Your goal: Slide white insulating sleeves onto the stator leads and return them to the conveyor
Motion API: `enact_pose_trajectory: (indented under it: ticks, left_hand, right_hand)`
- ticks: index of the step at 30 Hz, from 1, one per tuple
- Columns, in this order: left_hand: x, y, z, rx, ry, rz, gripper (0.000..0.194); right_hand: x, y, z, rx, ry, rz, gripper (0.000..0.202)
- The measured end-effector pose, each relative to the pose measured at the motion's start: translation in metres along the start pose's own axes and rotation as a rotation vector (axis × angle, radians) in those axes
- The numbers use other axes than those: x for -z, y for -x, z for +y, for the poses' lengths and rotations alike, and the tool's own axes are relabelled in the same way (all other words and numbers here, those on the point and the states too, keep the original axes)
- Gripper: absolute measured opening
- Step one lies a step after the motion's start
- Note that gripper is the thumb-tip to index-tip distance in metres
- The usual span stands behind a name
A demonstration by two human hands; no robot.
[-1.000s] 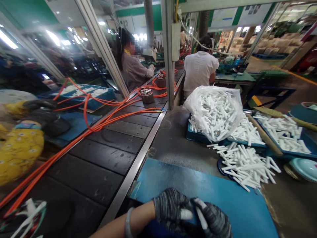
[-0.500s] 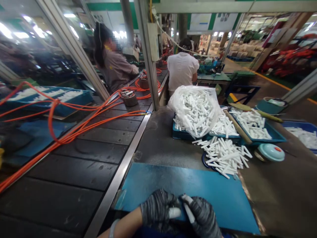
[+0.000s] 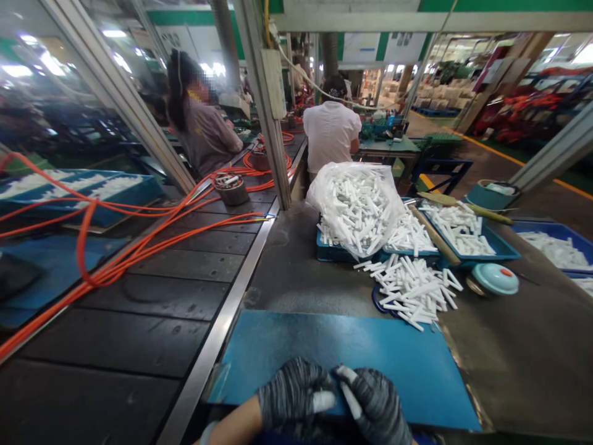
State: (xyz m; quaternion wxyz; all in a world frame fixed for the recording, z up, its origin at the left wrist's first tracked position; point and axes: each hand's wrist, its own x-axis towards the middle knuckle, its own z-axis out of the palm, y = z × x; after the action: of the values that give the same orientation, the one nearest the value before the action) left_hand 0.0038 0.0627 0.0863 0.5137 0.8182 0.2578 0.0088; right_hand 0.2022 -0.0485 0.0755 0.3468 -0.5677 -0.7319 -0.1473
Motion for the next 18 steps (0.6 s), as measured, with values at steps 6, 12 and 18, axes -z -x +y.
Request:
enact_pose_trajectory:
  ticks: [6,12,18]
  left_hand:
    - [-0.001,0.002,0.001,0.011,0.003,0.007,0.047]
    - [-0.004,0.0,-0.007,-0.002,-0.017,0.008,0.044]
    - [0.008,-0.002,-0.001,-0.032,0.053,-0.053,0.046]
  right_hand:
    - [0.0,-0.001,-0.001,-0.01,-0.038,-0.003,0.026]
    - [-0.002,0.004,0.001,-0.023,-0.025,-0.009,0.027]
    - [-0.009,0.019,0.007,-0.012,-0.008,-0.045,0.029]
